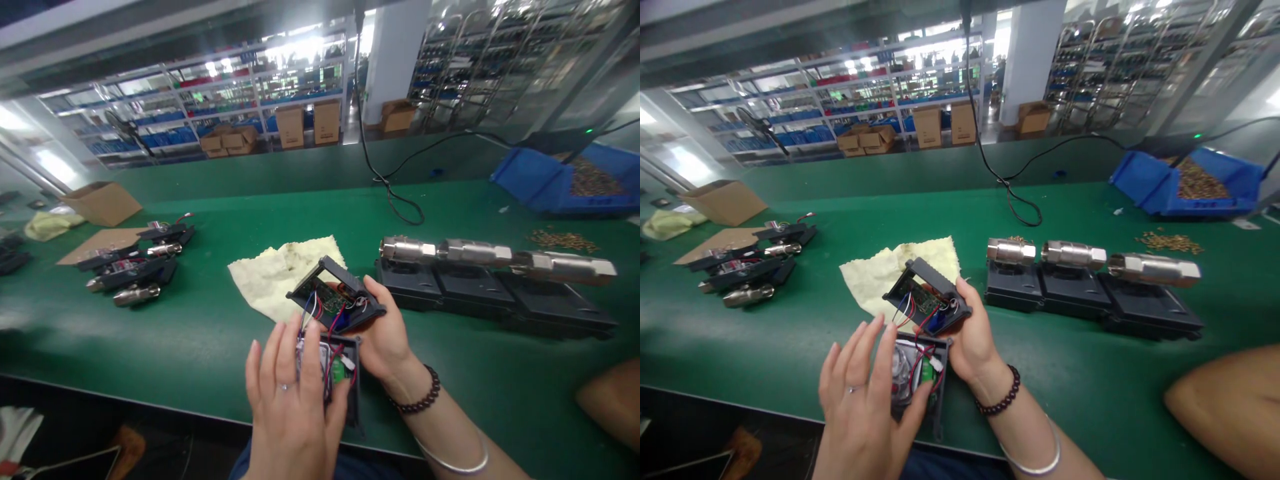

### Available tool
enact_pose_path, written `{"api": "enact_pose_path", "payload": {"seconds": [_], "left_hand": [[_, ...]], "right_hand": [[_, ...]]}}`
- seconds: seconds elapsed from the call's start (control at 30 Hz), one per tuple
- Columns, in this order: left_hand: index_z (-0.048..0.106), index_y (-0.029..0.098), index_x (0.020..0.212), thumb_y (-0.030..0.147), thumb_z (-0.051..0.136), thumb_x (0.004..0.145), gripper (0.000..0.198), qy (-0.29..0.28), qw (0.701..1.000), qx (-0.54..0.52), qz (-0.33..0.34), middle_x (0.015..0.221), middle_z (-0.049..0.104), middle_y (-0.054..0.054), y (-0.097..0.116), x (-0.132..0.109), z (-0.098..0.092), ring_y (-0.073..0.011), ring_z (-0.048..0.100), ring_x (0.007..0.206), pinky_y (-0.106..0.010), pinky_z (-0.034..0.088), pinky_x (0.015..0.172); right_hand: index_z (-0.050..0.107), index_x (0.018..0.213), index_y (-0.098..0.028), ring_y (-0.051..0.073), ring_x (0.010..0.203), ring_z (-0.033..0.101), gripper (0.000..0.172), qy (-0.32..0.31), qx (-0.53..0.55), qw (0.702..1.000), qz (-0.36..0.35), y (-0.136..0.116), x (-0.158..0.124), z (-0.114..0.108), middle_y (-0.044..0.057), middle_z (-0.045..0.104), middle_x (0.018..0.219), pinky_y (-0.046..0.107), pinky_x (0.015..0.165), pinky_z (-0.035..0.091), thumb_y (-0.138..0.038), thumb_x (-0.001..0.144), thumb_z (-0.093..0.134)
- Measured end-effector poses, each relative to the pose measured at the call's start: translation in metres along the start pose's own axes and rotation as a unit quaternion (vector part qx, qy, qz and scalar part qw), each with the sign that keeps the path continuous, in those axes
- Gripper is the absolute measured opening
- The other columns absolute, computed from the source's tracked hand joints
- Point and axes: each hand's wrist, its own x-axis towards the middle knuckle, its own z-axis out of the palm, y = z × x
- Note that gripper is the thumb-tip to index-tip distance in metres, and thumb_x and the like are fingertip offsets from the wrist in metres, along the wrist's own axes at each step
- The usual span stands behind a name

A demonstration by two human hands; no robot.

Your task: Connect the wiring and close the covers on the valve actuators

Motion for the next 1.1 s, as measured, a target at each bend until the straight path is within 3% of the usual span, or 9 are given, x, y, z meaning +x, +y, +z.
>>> {"api": "enact_pose_path", "payload": {"seconds": [0.1,0.23,0.37,0.47,0.63,0.7,0.83,0.9,1.1], "left_hand": [[0.039,-0.004,0.136,0.035,0.056,0.088,0.064,-0.025,0.999,0.024,0.027,0.13,0.056,-0.023,-0.009,-0.008,0.006,-0.0307,0.045,0.125,-0.046,0.016,0.115],[0.043,-0.003,0.134,0.033,0.058,0.088,0.06,-0.041,0.998,-0.004,0.047,0.127,0.059,-0.02,-0.013,-0.015,0.012,-0.0289,0.047,0.123,-0.045,0.013,0.117],[0.051,0.001,0.129,0.031,0.053,0.091,0.049,-0.036,0.998,-0.03,0.048,0.128,0.061,-0.017,-0.008,-0.016,0.014,-0.0281,0.045,0.125,-0.042,0.009,0.118],[0.056,0.007,0.125,0.034,0.048,0.094,0.042,-0.009,0.997,-0.07,0.012,0.124,0.064,-0.013,-0.002,-0.014,0.017,-0.026,0.046,0.124,-0.039,0.009,0.118],[0.06,0.013,0.123,0.028,0.048,0.095,0.034,0.012,0.994,-0.103,0.015,0.124,0.065,-0.007,-0.001,-0.015,0.024,-0.024,0.046,0.123,-0.038,0.01,0.118],[0.061,0.014,0.123,0.025,0.049,0.094,0.033,0.018,0.994,-0.101,0.032,0.126,0.064,-0.006,-0.002,-0.015,0.025,-0.0248,0.045,0.125,-0.04,0.01,0.117],[0.063,0.014,0.122,0.022,0.04,0.096,0.036,0.007,0.995,-0.076,0.056,0.125,0.065,-0.005,-0.003,-0.01,0.021,-0.0238,0.045,0.124,-0.04,0.007,0.118],[0.068,0.013,0.115,0.018,0.033,0.097,0.04,0.014,0.995,-0.068,0.069,0.12,0.068,-0.006,-0.002,-0.006,0.019,-0.023,0.048,0.12,-0.039,0.007,0.118],[0.074,0.017,0.097,0.017,0.039,0.092,0.035,0.003,0.991,-0.066,0.113,0.107,0.07,-0.007,-0.004,-0.001,0.02,-0.0235,0.05,0.116,-0.041,0.006,0.118]], "right_hand": [[0.073,0.076,-0.015,0.024,0.067,0.068,0.042,0.025,-0.015,1.0,-0.003,0.0,0.0,-0.001,0.007,0.073,0.071,0.041,0.073,0.057,-0.043,0.083,0.043],[0.073,0.077,-0.017,0.027,0.075,0.069,0.039,0.0,-0.013,1.0,-0.004,0.004,0.001,-0.004,0.007,0.073,0.074,0.044,0.075,0.056,-0.047,0.081,0.047],[0.072,0.077,-0.02,0.03,0.088,0.068,0.036,-0.06,-0.071,0.99,-0.104,0.01,0.0,-0.01,0.006,0.074,0.078,0.044,0.082,0.054,-0.054,0.073,0.061],[0.073,0.088,-0.023,0.029,0.1,0.064,0.038,-0.099,-0.184,0.949,-0.235,0.01,-0.006,-0.019,0.005,0.073,0.097,0.041,0.09,0.05,-0.057,0.078,0.059],[0.071,0.102,-0.024,0.028,0.117,0.054,0.042,-0.077,-0.416,0.823,-0.379,0.0,-0.019,-0.031,0.007,0.062,0.122,0.04,0.101,0.04,-0.057,0.086,0.05],[0.07,0.104,-0.024,0.028,0.116,0.053,0.043,-0.06,-0.45,0.806,-0.379,-0.004,-0.023,-0.032,0.007,0.062,0.122,0.042,0.104,0.037,-0.058,0.087,0.049],[0.066,0.112,-0.026,0.027,0.114,0.056,0.045,-0.056,-0.451,0.831,-0.321,-0.007,-0.032,-0.03,0.006,0.064,0.122,0.041,0.102,0.04,-0.057,0.09,0.042],[0.065,0.114,-0.025,0.028,0.115,0.056,0.048,-0.043,-0.474,0.825,-0.305,-0.006,-0.039,-0.028,0.007,0.063,0.123,0.041,0.102,0.041,-0.059,0.09,0.042],[0.065,0.116,-0.026,0.03,0.112,0.059,0.049,0.003,-0.585,0.736,-0.34,-0.001,-0.057,-0.023,0.008,0.063,0.125,0.043,0.099,0.046,-0.06,0.087,0.046]]}}
